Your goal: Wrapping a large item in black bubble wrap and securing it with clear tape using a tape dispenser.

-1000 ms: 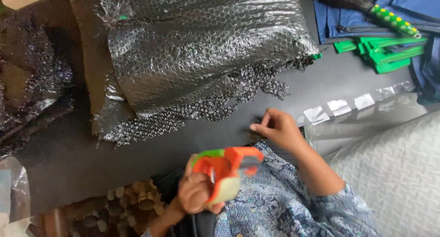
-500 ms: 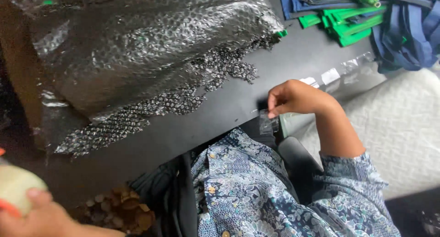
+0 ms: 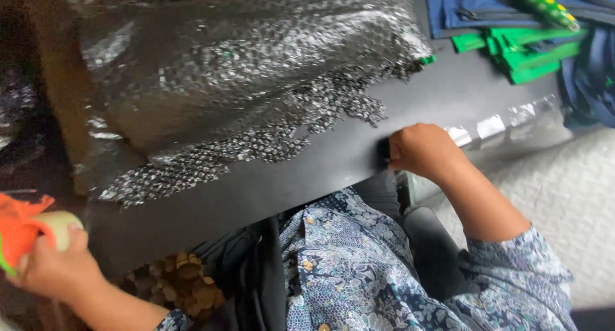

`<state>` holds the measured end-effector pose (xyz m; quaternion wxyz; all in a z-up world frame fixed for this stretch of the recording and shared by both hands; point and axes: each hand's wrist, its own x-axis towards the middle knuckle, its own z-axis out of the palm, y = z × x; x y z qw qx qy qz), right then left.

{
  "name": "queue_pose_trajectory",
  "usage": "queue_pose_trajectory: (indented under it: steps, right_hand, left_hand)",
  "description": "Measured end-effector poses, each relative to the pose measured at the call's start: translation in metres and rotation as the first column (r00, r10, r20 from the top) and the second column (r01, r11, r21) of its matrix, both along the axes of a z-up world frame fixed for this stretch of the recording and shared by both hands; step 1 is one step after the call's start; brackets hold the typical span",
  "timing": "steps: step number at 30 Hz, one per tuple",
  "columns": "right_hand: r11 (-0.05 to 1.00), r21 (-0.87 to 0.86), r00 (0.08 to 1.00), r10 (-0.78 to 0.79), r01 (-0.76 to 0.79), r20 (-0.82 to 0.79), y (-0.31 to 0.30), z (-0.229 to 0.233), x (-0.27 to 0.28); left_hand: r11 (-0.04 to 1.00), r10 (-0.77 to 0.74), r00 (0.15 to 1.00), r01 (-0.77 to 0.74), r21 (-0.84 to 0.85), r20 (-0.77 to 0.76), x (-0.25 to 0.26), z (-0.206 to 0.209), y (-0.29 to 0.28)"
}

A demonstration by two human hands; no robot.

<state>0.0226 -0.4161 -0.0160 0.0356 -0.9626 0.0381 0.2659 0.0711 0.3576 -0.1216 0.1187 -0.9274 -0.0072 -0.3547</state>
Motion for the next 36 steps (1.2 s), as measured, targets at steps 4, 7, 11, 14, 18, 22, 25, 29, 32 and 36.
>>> queue_pose_trajectory:
  steps: [4, 7, 11, 14, 18, 22, 25, 29, 32, 36]
  right_hand:
    - [0.999, -0.034, 1.0, -0.015, 0.015, -0.003, 0.005, 0.001, 0.002]
    - [0.996, -0.054, 0.995, -0.073, 0.07, -0.065, 0.009, 0.013, 0.009]
    - [0.992, -0.118, 0.999, -0.039, 0.041, 0.014, -0.005, 0.007, 0.01]
    - [0.997, 0.06, 0.99, 0.034, -0.043, 0.135, -0.001, 0.026, 0.015]
    - [0.865, 0.27, 0.762, 0.179, -0.424, 0.623, 0.037, 0.052, 0.031]
    - [0.77, -0.135, 0.346, 0.427, -0.624, 0.836, 0.09, 0.039, 0.068]
    - [0.655, -0.335, 0.108, 0.539, -0.678, 0.835, 0.111, 0.017, 0.1]
    - [0.654, -0.449, 0.044, 0.593, -0.608, 0.804, 0.11, -0.005, 0.138]
    - [0.701, -0.427, 0.15, 0.601, -0.572, 0.785, 0.112, -0.023, 0.152]
    - [0.75, -0.343, 0.358, 0.598, -0.565, 0.718, 0.123, -0.009, 0.144]
  left_hand:
    - [0.981, 0.105, 0.979, -0.131, -0.146, -0.173, -0.008, 0.027, -0.03]
    - [0.946, 0.086, 0.944, -0.178, -0.272, -0.318, -0.012, 0.063, -0.063]
    - [0.901, 0.021, 0.96, -0.14, -0.412, -0.281, -0.017, 0.13, -0.127]
    - [0.919, -0.071, 0.995, 0.037, -0.392, -0.074, -0.014, 0.162, -0.165]
    - [0.816, -0.454, 0.886, 0.454, -0.358, 0.089, 0.012, 0.163, -0.216]
    - [0.693, -0.65, 0.759, 0.602, -0.396, 0.017, 0.034, 0.174, -0.33]
    - [0.482, -0.876, 0.476, 0.871, -0.097, -0.075, 0.071, 0.128, -0.365]
    - [0.488, -0.871, 0.487, 0.873, 0.006, -0.065, 0.116, 0.08, -0.396]
    - [0.534, -0.843, 0.537, 0.842, 0.074, -0.037, 0.137, 0.061, -0.403]
    - [0.572, -0.819, 0.574, 0.818, 0.063, -0.013, 0.141, 0.053, -0.408]
